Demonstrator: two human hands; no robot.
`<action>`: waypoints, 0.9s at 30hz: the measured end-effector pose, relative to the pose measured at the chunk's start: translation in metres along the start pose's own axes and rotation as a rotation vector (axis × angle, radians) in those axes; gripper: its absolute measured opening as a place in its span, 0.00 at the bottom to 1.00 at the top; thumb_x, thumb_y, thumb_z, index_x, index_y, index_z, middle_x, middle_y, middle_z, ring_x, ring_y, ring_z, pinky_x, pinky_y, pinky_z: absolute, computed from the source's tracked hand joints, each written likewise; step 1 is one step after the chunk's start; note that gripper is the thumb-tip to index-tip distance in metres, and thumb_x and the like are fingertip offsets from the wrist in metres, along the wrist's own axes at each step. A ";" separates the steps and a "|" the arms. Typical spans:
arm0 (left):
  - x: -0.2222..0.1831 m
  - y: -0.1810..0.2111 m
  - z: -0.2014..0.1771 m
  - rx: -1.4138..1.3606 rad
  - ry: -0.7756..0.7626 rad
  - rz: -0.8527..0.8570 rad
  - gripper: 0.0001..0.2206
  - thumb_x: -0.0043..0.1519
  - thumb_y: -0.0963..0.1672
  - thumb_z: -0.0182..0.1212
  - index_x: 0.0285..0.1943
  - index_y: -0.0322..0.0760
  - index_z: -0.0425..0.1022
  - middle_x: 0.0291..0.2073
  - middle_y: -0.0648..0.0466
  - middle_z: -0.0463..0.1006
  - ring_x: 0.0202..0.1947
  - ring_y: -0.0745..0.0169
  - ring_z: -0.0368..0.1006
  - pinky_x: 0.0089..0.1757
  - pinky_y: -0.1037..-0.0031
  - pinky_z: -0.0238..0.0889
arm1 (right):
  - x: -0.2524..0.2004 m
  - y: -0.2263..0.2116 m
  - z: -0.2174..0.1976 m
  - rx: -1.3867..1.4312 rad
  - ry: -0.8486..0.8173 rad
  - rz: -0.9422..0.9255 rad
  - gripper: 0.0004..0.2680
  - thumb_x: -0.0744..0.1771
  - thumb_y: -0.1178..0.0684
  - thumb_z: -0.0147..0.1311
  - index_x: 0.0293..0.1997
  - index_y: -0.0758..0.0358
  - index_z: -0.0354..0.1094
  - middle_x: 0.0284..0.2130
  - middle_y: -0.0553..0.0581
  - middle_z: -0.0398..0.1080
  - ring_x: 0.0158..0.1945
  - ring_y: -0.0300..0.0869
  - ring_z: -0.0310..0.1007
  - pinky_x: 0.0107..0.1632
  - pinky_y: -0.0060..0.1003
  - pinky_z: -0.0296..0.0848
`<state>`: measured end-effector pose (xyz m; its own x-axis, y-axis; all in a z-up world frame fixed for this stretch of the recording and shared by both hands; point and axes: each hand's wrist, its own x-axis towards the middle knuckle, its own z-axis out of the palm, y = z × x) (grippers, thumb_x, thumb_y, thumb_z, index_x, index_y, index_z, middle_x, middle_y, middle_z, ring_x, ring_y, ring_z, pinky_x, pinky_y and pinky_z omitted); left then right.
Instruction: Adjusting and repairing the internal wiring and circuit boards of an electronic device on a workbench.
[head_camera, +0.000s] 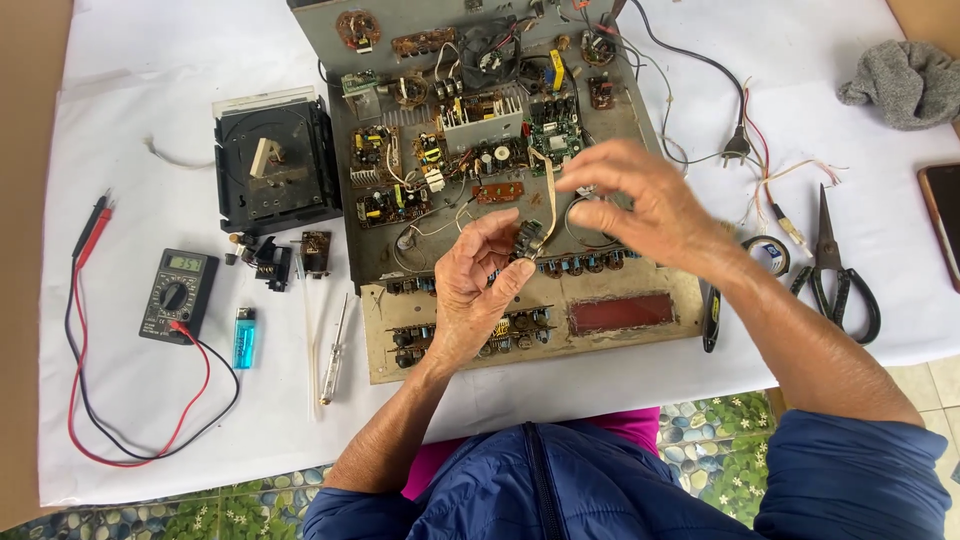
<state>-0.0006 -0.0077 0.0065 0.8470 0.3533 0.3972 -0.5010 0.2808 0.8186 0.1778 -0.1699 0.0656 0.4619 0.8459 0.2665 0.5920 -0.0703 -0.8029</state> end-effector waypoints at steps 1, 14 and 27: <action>0.001 -0.003 0.001 0.000 0.000 0.000 0.20 0.71 0.36 0.49 0.72 0.15 0.63 0.68 0.39 0.70 0.66 0.74 0.67 0.67 0.89 0.60 | 0.000 -0.005 0.007 0.000 0.000 0.000 0.08 0.69 0.53 0.58 0.54 0.57 0.74 0.54 0.63 0.69 0.61 0.56 0.64 0.58 0.54 0.68; 0.001 0.006 0.002 0.805 0.122 0.193 0.24 0.62 0.39 0.69 0.68 0.39 0.70 0.41 0.51 0.74 0.31 0.60 0.73 0.36 0.67 0.73 | -0.004 -0.006 0.055 0.029 0.078 -0.072 0.12 0.63 0.51 0.70 0.46 0.65 0.77 0.30 0.56 0.74 0.32 0.39 0.75 0.37 0.32 0.74; 0.037 0.031 -0.081 0.909 0.111 0.185 0.22 0.62 0.35 0.63 0.66 0.38 0.69 0.44 0.41 0.75 0.42 0.42 0.80 0.43 0.59 0.79 | -0.070 0.014 0.015 -0.068 0.384 -0.144 0.03 0.69 0.62 0.61 0.45 0.67 0.77 0.29 0.58 0.75 0.29 0.40 0.71 0.35 0.35 0.73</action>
<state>0.0004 0.0860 0.0134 0.7222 0.4188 0.5505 -0.2556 -0.5780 0.7750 0.1441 -0.2222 0.0281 0.5764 0.5920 0.5633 0.7048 -0.0113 -0.7093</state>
